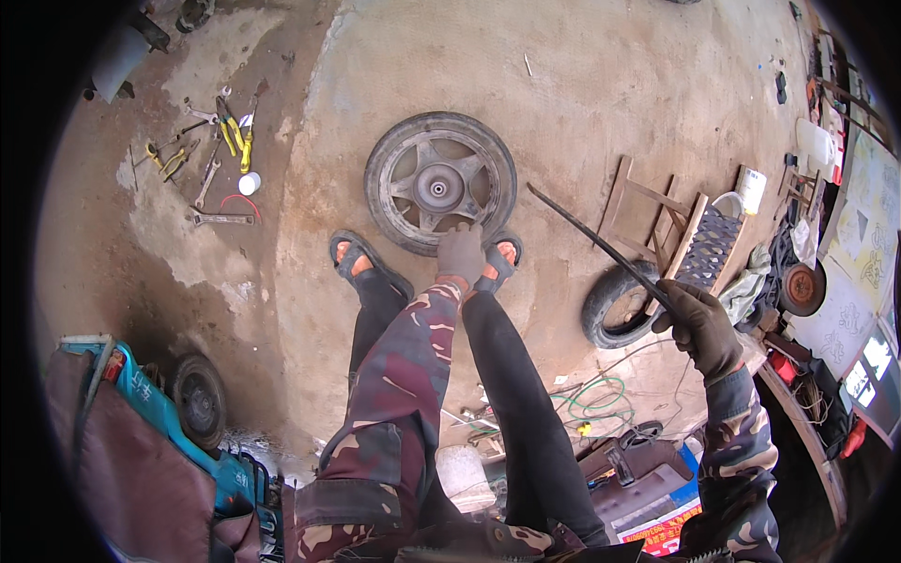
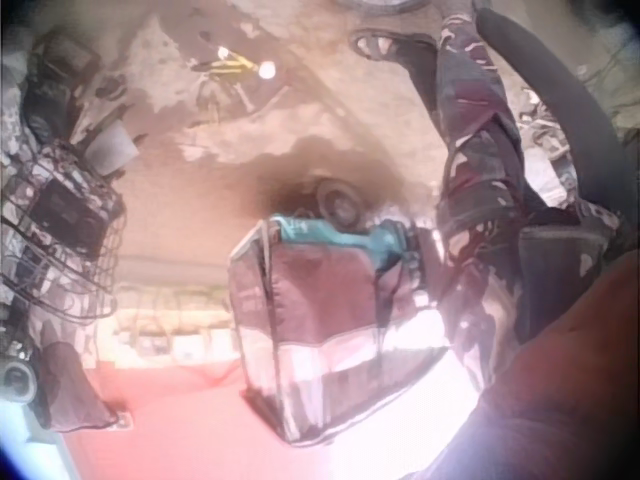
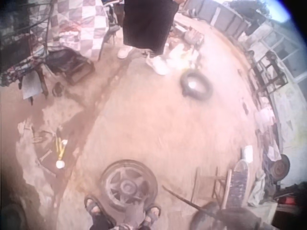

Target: The person removes a wheel from a three-wheeled vehicle, places it on the ground, and uses a metal bar to pry the tire off the rim. They then attempt to reseat the tire bead onto the rim using the bar and their hands.

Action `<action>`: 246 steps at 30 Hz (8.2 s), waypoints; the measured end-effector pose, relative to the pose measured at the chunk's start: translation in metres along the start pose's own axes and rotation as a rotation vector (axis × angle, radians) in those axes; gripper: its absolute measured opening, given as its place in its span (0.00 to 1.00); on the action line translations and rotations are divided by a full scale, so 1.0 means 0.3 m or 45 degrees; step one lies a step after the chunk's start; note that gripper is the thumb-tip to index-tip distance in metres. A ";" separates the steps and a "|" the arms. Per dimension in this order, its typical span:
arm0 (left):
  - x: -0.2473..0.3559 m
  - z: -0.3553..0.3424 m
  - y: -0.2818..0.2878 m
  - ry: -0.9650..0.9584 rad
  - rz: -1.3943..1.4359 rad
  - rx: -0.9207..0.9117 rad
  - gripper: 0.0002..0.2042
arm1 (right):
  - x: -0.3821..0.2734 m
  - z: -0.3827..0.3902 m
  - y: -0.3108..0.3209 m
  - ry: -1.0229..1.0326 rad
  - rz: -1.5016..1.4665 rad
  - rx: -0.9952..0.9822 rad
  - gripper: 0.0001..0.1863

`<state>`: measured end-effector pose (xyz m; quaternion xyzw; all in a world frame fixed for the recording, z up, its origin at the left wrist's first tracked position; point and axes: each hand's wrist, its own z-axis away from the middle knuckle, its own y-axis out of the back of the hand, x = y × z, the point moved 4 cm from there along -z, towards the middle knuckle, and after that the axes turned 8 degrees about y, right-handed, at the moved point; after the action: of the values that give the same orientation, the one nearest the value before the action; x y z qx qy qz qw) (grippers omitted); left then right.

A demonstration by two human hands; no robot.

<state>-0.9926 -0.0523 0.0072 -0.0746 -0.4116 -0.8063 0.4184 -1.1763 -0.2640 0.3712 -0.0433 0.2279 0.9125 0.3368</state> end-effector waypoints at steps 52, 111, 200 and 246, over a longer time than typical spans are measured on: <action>-0.059 0.133 0.548 1.627 2.525 -0.318 0.12 | -0.325 0.166 -0.778 -0.392 -0.572 -0.459 0.29; -0.224 0.031 0.633 1.712 2.668 -0.532 0.22 | -0.483 0.105 -0.994 -0.281 -0.550 -0.482 0.29; 0.586 0.035 0.179 1.862 1.983 -0.699 0.28 | -0.052 0.138 -0.223 -0.416 -0.810 -0.036 0.29; -0.520 0.679 0.317 1.391 2.269 -0.565 0.24 | 0.098 0.681 -1.446 -0.188 -0.621 -0.292 0.35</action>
<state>-0.8686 0.1618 0.1244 -0.0517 0.1905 -0.1908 0.9616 -0.9085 0.1347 0.3789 -0.0682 0.0808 0.8250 0.5551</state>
